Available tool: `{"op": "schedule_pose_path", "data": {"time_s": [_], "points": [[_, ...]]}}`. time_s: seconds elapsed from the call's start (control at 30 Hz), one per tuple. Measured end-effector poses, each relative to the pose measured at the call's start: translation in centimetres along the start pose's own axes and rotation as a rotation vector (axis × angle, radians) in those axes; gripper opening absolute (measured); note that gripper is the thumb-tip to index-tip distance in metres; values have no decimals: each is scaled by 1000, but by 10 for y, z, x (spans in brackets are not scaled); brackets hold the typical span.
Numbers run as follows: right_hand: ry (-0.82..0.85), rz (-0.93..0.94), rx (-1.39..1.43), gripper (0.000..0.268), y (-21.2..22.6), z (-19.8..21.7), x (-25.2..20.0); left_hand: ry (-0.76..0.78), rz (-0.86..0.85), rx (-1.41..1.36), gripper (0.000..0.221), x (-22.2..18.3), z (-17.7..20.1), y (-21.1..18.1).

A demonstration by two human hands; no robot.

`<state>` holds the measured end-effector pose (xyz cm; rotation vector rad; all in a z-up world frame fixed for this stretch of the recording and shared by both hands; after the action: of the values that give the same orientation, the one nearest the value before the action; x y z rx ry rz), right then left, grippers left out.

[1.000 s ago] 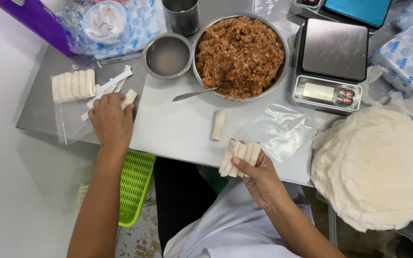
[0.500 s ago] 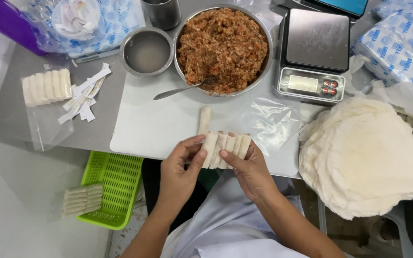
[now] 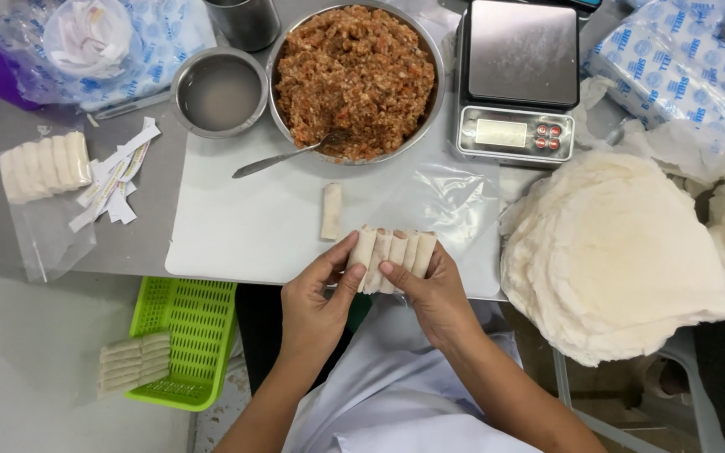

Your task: Preparing spring rolls by rolling filling in wrappers and then packing them into plastic bags.

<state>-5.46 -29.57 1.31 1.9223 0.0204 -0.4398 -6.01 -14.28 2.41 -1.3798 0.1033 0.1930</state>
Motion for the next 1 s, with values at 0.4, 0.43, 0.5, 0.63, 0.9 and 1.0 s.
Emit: {"op": "schedule_pose_path", "data": {"time_s": [0.4,0.43,0.5,0.63,0.9,1.0], "points": [[77,-9,98,67,17,7,-13,113,100,-46,44,0,-11,-7],[76,1,146,68,23,6,-14,138,47,-29,41,0,-9,-19],[73,14,196,68,36,5,-18,166,-8,-11,40,-3,-8,-33],[118,23,382,62,55,3,-30,263,-225,118,63,-16,-19,-31],[263,217,342,62,39,20,-32,260,-224,112,73,-10,-29,-38],[245,206,467,58,35,19,-31,263,-177,53,71,-11,-31,-45]]}}
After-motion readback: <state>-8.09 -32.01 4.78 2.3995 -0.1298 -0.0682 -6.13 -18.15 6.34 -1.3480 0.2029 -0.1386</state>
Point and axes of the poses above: each hand's wrist, its own x-axis towards the middle knuckle, its own z-axis out of the back of the hand, y = z × x, the point moved 1 cm from there along x, towards the middle knuckle, and after that the axes turned 13 degrees about z, right-handed, at the moved point
